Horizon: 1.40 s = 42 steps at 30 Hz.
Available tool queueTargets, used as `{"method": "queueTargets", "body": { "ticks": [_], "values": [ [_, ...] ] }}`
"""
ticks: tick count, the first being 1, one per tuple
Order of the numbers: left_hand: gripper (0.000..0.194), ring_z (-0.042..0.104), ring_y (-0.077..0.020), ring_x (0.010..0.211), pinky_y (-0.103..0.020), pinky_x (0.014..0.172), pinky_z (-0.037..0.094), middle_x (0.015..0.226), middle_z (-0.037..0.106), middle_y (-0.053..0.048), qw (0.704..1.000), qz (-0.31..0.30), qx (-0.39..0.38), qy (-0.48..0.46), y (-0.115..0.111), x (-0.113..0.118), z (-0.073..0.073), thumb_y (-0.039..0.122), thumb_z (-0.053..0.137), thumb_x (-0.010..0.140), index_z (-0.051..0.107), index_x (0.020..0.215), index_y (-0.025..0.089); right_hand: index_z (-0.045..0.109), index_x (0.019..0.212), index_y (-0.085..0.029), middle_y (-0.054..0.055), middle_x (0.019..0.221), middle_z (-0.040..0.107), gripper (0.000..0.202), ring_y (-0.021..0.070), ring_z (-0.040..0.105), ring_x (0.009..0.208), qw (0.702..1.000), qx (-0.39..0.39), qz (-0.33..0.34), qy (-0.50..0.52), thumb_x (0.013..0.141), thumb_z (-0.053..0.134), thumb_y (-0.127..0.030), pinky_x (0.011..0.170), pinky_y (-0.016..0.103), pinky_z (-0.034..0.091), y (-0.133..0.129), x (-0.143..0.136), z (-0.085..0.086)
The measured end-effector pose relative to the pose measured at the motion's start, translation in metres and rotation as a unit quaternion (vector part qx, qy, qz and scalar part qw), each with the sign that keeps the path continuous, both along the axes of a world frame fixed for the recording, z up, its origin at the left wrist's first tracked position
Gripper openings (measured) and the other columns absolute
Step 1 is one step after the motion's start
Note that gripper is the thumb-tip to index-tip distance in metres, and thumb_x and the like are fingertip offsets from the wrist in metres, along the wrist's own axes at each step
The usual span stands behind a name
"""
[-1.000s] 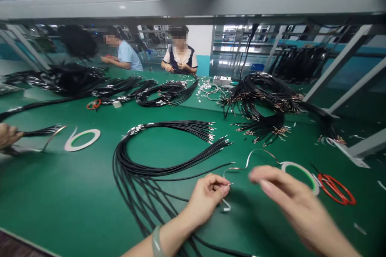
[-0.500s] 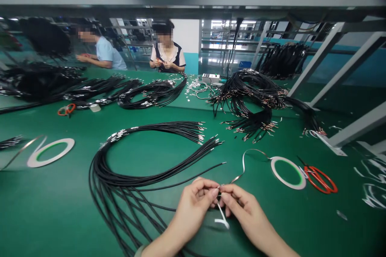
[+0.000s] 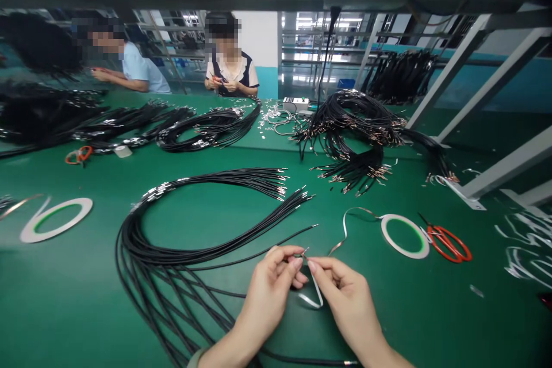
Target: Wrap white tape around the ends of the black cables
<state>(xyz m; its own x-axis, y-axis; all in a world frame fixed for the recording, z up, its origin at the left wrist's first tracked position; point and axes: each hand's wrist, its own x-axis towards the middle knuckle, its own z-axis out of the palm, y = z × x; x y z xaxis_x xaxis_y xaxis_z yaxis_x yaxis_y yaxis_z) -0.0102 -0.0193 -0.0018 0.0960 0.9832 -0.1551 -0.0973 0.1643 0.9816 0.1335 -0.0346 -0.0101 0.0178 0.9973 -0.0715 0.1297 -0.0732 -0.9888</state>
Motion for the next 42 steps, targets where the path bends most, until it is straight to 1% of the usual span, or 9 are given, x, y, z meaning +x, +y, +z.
{"method": "queueTargets", "body": {
  "ticks": [5,9,12,17,21,24,28,31,42],
  "values": [
    [0.027,0.053,-0.0105,0.05,-0.021,0.053,0.043,0.055,0.06,0.001,0.998,0.002,-0.052,-0.028,0.002,-0.0002,0.003,0.035,0.067,0.076,0.066,0.089,0.012,0.068,0.078,-0.015,-0.003,0.052,0.051,0.033,0.011,0.036,0.047,1.0,0.006,0.007,0.01,0.084,0.057,-0.045,0.044,0.023,0.028,-0.0005,-0.0021,0.0005],
    [0.028,0.05,-0.0088,0.053,-0.02,0.056,0.04,0.06,0.059,0.001,0.995,-0.011,-0.085,-0.059,0.0048,-0.0022,0.004,0.036,0.07,0.074,0.066,0.086,0.012,0.07,0.083,-0.014,-0.001,0.058,0.058,0.031,0.0115,0.04,0.05,1.0,0.01,0.017,0.011,0.085,0.056,-0.042,0.047,0.023,0.03,-0.0014,-0.0037,0.002],
    [0.027,0.046,-0.0077,0.052,-0.019,0.054,0.037,0.059,0.056,0.001,0.993,-0.018,-0.097,-0.069,0.0057,-0.0033,0.0027,0.037,0.069,0.075,0.066,0.081,0.011,0.071,0.084,-0.014,-0.001,0.058,0.058,0.029,0.0117,0.041,0.05,1.0,0.016,0.018,0.003,0.085,0.057,-0.04,0.048,0.023,0.031,-0.0023,-0.0045,0.0048],
    [0.024,0.041,-0.0052,0.05,-0.016,0.052,0.033,0.056,0.052,0.004,0.993,0.009,-0.087,-0.074,0.0039,-0.0029,-0.0013,0.035,0.068,0.077,0.064,0.076,0.011,0.072,0.085,-0.014,-0.001,0.058,0.058,0.027,0.0128,0.046,0.052,0.999,0.034,0.031,0.009,0.085,0.057,-0.037,0.05,0.023,0.034,-0.0037,-0.0055,0.0074],
    [0.024,0.047,-0.0052,0.054,-0.016,0.055,0.039,0.064,0.057,0.002,0.994,-0.002,-0.083,-0.076,0.0058,-0.0043,-0.0015,0.033,0.069,0.076,0.066,0.084,0.012,0.072,0.086,-0.014,0.0,0.061,0.061,0.028,0.0137,0.049,0.055,0.999,0.03,0.026,0.005,0.086,0.056,-0.037,0.052,0.023,0.037,-0.0017,-0.0052,0.0056],
    [0.028,0.054,-0.0074,0.06,-0.019,0.06,0.044,0.073,0.061,0.0,0.996,-0.021,-0.058,-0.067,0.0079,-0.006,-0.0016,0.028,0.074,0.071,0.064,0.093,0.013,0.071,0.085,-0.015,0.002,0.068,0.06,0.025,0.0149,0.051,0.06,0.998,0.054,0.012,-0.012,0.086,0.056,-0.035,0.055,0.024,0.039,0.0008,-0.0038,0.0033],
    [0.018,0.062,-0.0131,0.066,-0.023,0.064,0.05,0.072,0.065,-0.003,1.0,0.006,-0.022,0.013,0.0065,-0.0055,-0.0024,0.026,0.07,0.073,0.064,0.084,0.013,0.071,0.083,-0.017,0.002,0.078,0.056,0.019,0.013,0.047,0.058,0.995,0.091,0.007,-0.04,0.085,0.059,-0.031,0.053,0.024,0.037,0.0024,-0.0025,-0.0002],
    [0.017,0.066,-0.0156,0.067,-0.025,0.065,0.052,0.075,0.068,-0.005,0.998,0.021,-0.03,0.044,0.0039,-0.0035,-0.0017,0.027,0.068,0.075,0.065,0.084,0.013,0.07,0.083,-0.018,0.002,0.079,0.055,0.017,0.0117,0.045,0.055,0.995,0.089,0.011,-0.038,0.085,0.058,-0.03,0.051,0.024,0.036,0.0022,-0.0021,-0.0018],
    [0.019,0.066,-0.0136,0.06,-0.022,0.059,0.054,0.067,0.069,-0.004,0.998,0.023,-0.063,-0.001,0.0051,-0.0015,0.0016,0.027,0.071,0.072,0.064,0.08,0.011,0.068,0.08,-0.019,0.001,0.074,0.056,0.017,0.0133,0.046,0.058,0.995,0.093,0.012,-0.024,0.087,0.057,-0.03,0.053,0.025,0.036,0.004,-0.0012,-0.001]
  ]
}}
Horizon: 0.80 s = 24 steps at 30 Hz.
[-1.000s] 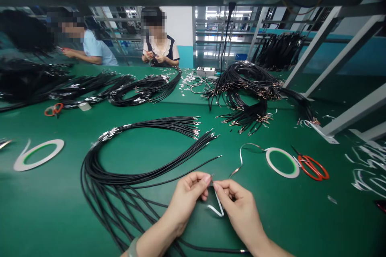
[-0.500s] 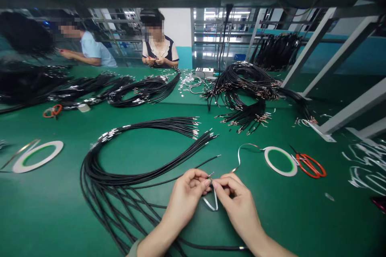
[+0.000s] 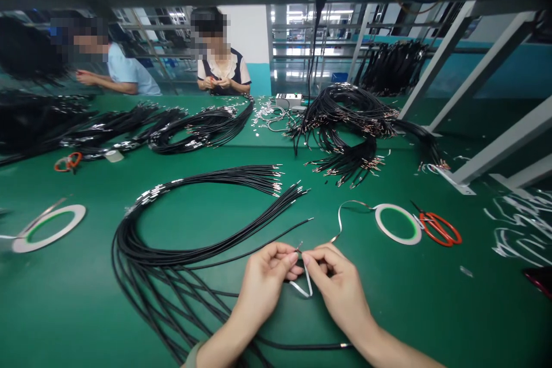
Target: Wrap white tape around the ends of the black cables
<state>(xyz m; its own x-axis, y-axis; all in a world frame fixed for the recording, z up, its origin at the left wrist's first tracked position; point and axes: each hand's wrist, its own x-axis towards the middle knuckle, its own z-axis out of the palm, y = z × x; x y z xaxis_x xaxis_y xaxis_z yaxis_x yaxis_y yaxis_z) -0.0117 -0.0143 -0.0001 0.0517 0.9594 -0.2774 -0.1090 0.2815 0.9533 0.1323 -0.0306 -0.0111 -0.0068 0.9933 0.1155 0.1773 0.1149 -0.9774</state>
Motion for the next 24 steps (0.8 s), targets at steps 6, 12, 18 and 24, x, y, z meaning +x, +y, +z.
{"method": "queueTargets", "body": {
  "ticks": [6,12,18,24],
  "values": [
    [0.028,0.067,-0.0121,0.057,-0.017,0.056,0.054,0.065,0.07,-0.002,1.0,0.008,-0.011,0.01,0.001,0.002,0.004,0.03,0.078,0.063,0.064,0.079,0.011,0.068,0.074,-0.017,0.0,0.069,0.056,0.016,0.0123,0.048,0.059,0.999,0.021,-0.029,-0.008,0.084,0.058,-0.024,0.053,0.024,0.037,0.002,0.001,0.005],
    [0.039,0.069,-0.0127,0.064,-0.015,0.063,0.055,0.074,0.073,0.0,0.998,-0.013,-0.039,0.041,0.011,-0.001,-0.003,0.037,0.08,0.058,0.064,0.086,0.015,0.071,0.078,-0.017,-0.001,0.071,0.058,0.012,0.0093,0.046,0.054,0.998,0.005,-0.055,0.019,0.081,0.061,-0.024,0.051,0.022,0.037,0.01,0.005,0.0],
    [0.049,0.07,-0.0155,0.065,-0.014,0.061,0.056,0.073,0.074,-0.002,0.995,0.015,-0.072,0.061,0.014,0.001,0.004,0.04,0.085,0.045,0.066,0.083,0.015,0.072,0.08,-0.018,-0.002,0.072,0.058,0.011,0.0089,0.045,0.055,0.998,0.004,-0.058,0.025,0.08,0.062,-0.024,0.05,0.021,0.037,0.012,0.003,0.002],
    [0.048,0.07,-0.0177,0.063,-0.018,0.06,0.057,0.072,0.073,-0.004,0.997,0.013,-0.068,0.046,0.017,-0.001,0.003,0.041,0.084,0.045,0.067,0.08,0.014,0.072,0.08,-0.018,-0.002,0.071,0.057,0.011,0.009,0.045,0.055,0.999,-0.001,-0.052,0.008,0.081,0.062,-0.024,0.051,0.022,0.036,0.013,0.004,0.003]
  ]
}}
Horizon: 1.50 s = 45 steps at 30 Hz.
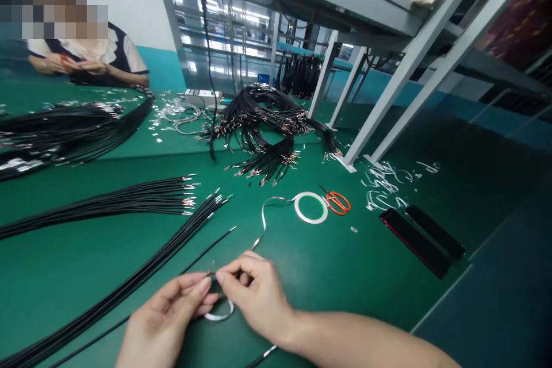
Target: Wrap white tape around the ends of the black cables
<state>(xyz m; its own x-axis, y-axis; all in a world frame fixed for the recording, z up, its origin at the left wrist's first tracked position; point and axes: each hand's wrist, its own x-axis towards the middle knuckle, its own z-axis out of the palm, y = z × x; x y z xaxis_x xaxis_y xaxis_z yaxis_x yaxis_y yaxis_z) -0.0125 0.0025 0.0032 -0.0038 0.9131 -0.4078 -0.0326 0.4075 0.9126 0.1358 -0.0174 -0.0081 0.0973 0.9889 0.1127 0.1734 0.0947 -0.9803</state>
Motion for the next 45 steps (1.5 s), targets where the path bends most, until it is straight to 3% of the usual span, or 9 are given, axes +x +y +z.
{"method": "queueTargets", "body": {
  "ticks": [12,34,45],
  "values": [
    [0.024,0.066,-0.0125,0.057,-0.019,0.056,0.053,0.062,0.069,-0.002,0.998,-0.011,0.047,-0.037,-0.013,0.0,0.001,0.03,0.076,0.066,0.064,0.077,0.013,0.069,0.073,-0.017,-0.001,0.065,0.057,0.019,0.0129,0.048,0.059,0.999,-0.005,0.046,-0.013,0.086,0.057,-0.024,0.056,0.025,0.038,-0.012,-0.006,0.004],
    [0.023,0.055,-0.0091,0.047,-0.017,0.051,0.044,0.053,0.064,-0.001,0.994,-0.074,0.031,-0.07,-0.016,-0.003,0.011,0.034,0.072,0.072,0.065,0.072,0.012,0.072,0.079,-0.018,-0.001,0.065,0.057,0.02,0.0124,0.044,0.055,0.998,-0.038,0.053,0.026,0.085,0.058,-0.031,0.051,0.024,0.035,-0.009,-0.003,0.002],
    [0.024,0.053,-0.008,0.046,-0.016,0.052,0.041,0.051,0.062,0.0,0.99,-0.11,0.019,-0.087,-0.014,-0.007,0.007,0.035,0.068,0.076,0.064,0.07,0.012,0.072,0.08,-0.018,0.0,0.066,0.061,0.021,0.0128,0.046,0.056,0.997,-0.039,0.063,0.034,0.085,0.058,-0.033,0.052,0.024,0.036,-0.01,-0.003,0.0]
  ]
}}
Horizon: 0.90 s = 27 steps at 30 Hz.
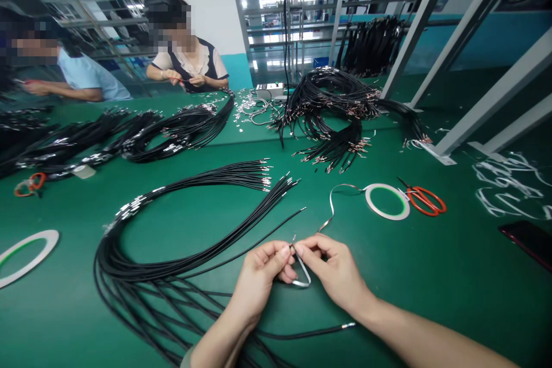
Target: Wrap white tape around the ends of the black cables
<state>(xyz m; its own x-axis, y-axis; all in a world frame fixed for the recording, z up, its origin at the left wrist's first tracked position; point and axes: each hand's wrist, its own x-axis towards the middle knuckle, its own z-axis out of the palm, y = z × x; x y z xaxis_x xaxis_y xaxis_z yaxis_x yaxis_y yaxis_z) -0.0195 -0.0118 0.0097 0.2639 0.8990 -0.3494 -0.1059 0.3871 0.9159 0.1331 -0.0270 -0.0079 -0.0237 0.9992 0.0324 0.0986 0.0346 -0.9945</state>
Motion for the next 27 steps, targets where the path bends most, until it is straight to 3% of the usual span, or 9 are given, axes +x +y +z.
{"method": "queueTargets", "body": {
  "ticks": [15,21,27],
  "values": [
    [0.024,0.05,-0.0064,0.045,-0.016,0.051,0.04,0.048,0.06,0.001,0.999,-0.025,0.005,-0.024,-0.0001,-0.0006,-0.0009,0.034,0.063,0.081,0.063,0.07,0.012,0.07,0.081,-0.017,0.001,0.067,0.066,0.024,0.0132,0.05,0.054,1.0,-0.016,0.01,0.017,0.085,0.057,-0.037,0.051,0.025,0.038,0.0008,-0.0002,-0.0021],
    [0.03,0.063,-0.0097,0.051,-0.017,0.051,0.05,0.063,0.066,0.001,0.999,0.042,-0.028,-0.017,-0.0002,0.0018,-0.0031,0.027,0.081,0.062,0.063,0.081,0.013,0.069,0.081,-0.016,0.0,0.065,0.063,0.021,0.0127,0.048,0.054,0.999,-0.028,-0.007,0.02,0.084,0.058,-0.033,0.051,0.024,0.036,0.0004,0.0004,-0.0051],
    [0.026,0.068,-0.0142,0.059,-0.02,0.057,0.055,0.065,0.071,-0.005,0.997,0.069,-0.004,0.042,-0.0006,0.0049,-0.0035,0.031,0.076,0.067,0.065,0.078,0.01,0.07,0.078,-0.016,-0.001,0.062,0.061,0.021,0.0116,0.044,0.052,0.999,-0.029,-0.01,0.015,0.084,0.058,-0.033,0.048,0.024,0.033,0.0009,-0.0002,-0.004]
  ]
}}
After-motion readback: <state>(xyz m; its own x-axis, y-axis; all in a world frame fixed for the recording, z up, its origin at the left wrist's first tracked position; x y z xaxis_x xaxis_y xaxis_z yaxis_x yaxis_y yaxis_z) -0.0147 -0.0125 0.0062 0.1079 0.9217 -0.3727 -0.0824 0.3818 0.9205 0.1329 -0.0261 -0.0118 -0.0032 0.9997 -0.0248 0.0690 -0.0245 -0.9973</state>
